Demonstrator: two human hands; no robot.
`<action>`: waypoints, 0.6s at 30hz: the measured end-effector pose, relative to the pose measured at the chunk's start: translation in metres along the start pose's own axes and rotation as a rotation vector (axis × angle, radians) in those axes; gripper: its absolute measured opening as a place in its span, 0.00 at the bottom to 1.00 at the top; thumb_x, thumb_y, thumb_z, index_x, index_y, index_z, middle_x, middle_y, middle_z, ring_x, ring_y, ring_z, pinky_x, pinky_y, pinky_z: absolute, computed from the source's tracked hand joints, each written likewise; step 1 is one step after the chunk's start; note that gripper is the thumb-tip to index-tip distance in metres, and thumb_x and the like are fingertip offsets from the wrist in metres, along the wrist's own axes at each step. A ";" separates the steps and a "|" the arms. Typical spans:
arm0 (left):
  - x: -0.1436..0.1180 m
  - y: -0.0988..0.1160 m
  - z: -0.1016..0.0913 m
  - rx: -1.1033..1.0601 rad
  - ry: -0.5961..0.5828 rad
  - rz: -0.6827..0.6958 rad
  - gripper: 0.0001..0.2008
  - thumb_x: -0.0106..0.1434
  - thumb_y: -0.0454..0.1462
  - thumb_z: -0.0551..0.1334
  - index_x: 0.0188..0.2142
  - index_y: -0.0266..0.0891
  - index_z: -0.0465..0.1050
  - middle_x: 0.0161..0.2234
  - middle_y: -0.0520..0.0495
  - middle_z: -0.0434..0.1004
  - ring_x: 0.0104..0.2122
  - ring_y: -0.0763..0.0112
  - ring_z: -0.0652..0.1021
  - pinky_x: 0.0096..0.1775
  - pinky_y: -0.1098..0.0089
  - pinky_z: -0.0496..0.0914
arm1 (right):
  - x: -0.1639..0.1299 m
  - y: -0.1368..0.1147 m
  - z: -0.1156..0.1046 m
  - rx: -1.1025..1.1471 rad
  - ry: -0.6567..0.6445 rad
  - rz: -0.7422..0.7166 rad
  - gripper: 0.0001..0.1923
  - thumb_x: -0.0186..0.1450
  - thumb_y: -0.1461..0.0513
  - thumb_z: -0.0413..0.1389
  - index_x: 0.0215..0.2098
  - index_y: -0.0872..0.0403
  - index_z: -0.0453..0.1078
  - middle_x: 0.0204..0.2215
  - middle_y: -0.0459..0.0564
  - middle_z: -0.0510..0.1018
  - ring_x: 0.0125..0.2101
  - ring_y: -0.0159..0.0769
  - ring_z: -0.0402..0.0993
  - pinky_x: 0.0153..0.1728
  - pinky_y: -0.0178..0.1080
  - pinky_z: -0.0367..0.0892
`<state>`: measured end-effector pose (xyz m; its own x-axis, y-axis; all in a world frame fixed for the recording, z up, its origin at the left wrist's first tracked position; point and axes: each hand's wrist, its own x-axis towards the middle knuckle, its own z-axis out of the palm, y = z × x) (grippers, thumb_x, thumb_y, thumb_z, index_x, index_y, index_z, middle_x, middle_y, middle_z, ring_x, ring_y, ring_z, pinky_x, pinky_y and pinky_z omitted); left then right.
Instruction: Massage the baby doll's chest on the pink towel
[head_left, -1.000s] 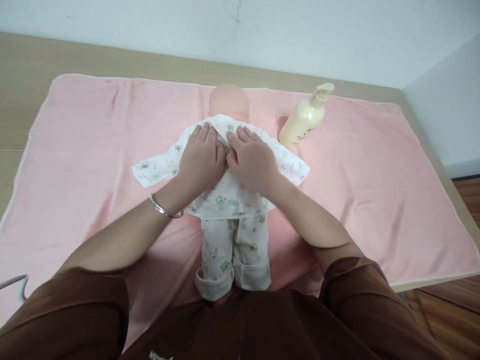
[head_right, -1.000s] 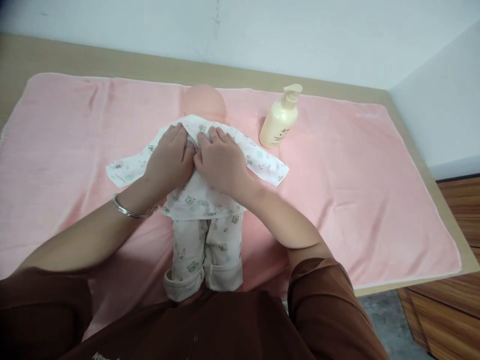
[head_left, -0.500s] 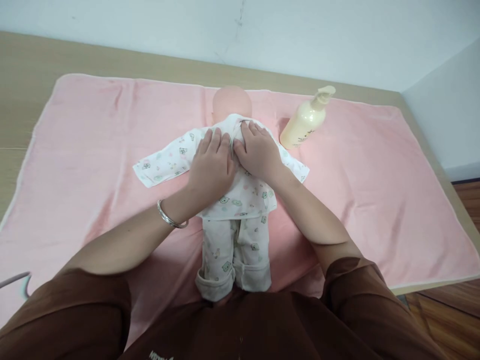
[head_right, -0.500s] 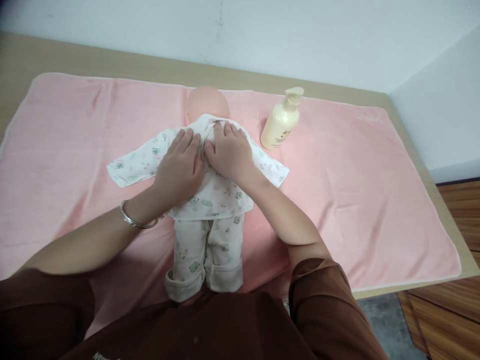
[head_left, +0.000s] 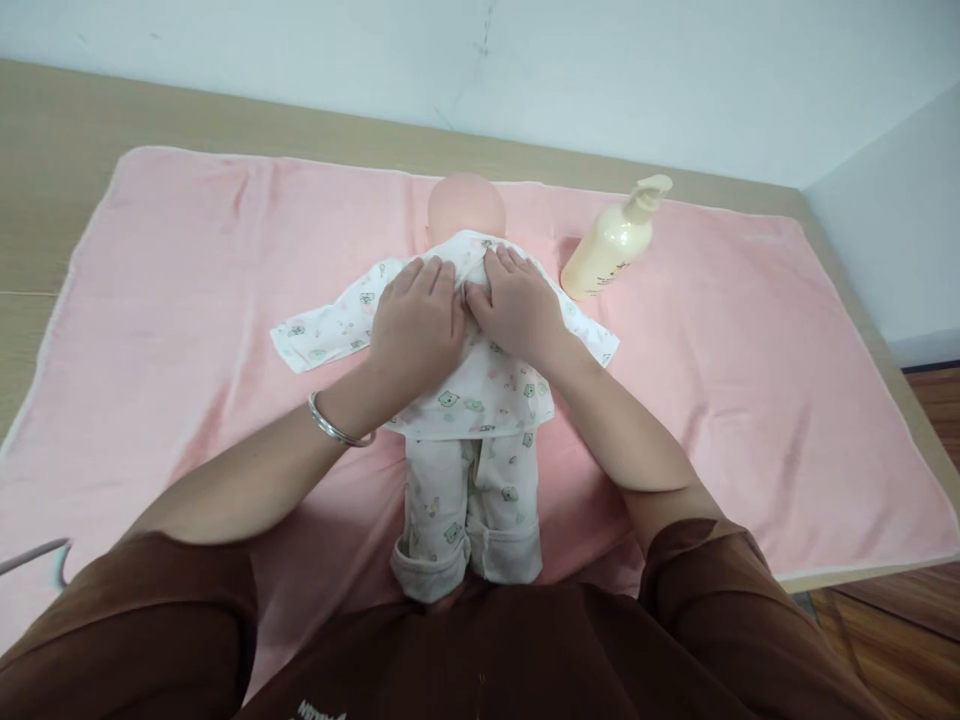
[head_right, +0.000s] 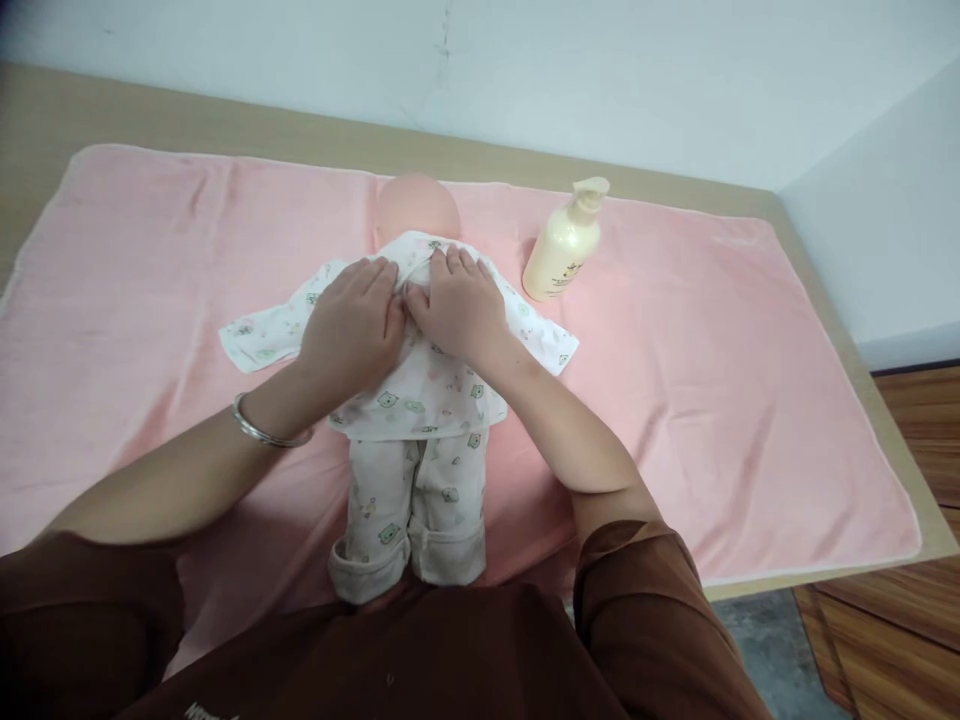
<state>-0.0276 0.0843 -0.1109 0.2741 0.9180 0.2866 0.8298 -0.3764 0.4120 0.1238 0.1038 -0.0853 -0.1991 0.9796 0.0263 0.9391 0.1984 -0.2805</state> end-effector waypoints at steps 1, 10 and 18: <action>-0.002 0.002 0.000 0.009 0.006 0.007 0.27 0.74 0.40 0.45 0.65 0.29 0.65 0.67 0.30 0.67 0.70 0.45 0.64 0.70 0.44 0.59 | 0.001 0.001 0.000 0.004 0.004 -0.001 0.32 0.75 0.58 0.48 0.72 0.70 0.56 0.72 0.67 0.60 0.74 0.53 0.54 0.75 0.55 0.50; 0.027 -0.021 -0.002 -0.020 -0.062 -0.023 0.18 0.72 0.39 0.49 0.51 0.38 0.74 0.53 0.35 0.79 0.58 0.46 0.76 0.65 0.42 0.66 | -0.040 -0.028 -0.007 -0.122 0.048 -0.087 0.27 0.76 0.63 0.43 0.67 0.72 0.63 0.65 0.70 0.71 0.69 0.55 0.65 0.70 0.53 0.62; -0.004 0.006 -0.001 -0.048 0.014 0.031 0.25 0.73 0.38 0.48 0.64 0.33 0.69 0.66 0.37 0.70 0.70 0.51 0.65 0.72 0.48 0.57 | -0.005 -0.001 -0.007 0.029 -0.024 -0.058 0.30 0.74 0.62 0.44 0.71 0.68 0.59 0.72 0.64 0.61 0.74 0.49 0.54 0.74 0.52 0.54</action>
<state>-0.0238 0.0778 -0.1089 0.2922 0.9040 0.3121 0.7967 -0.4106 0.4435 0.1259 0.0991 -0.0787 -0.2602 0.9653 0.0209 0.9173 0.2539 -0.3067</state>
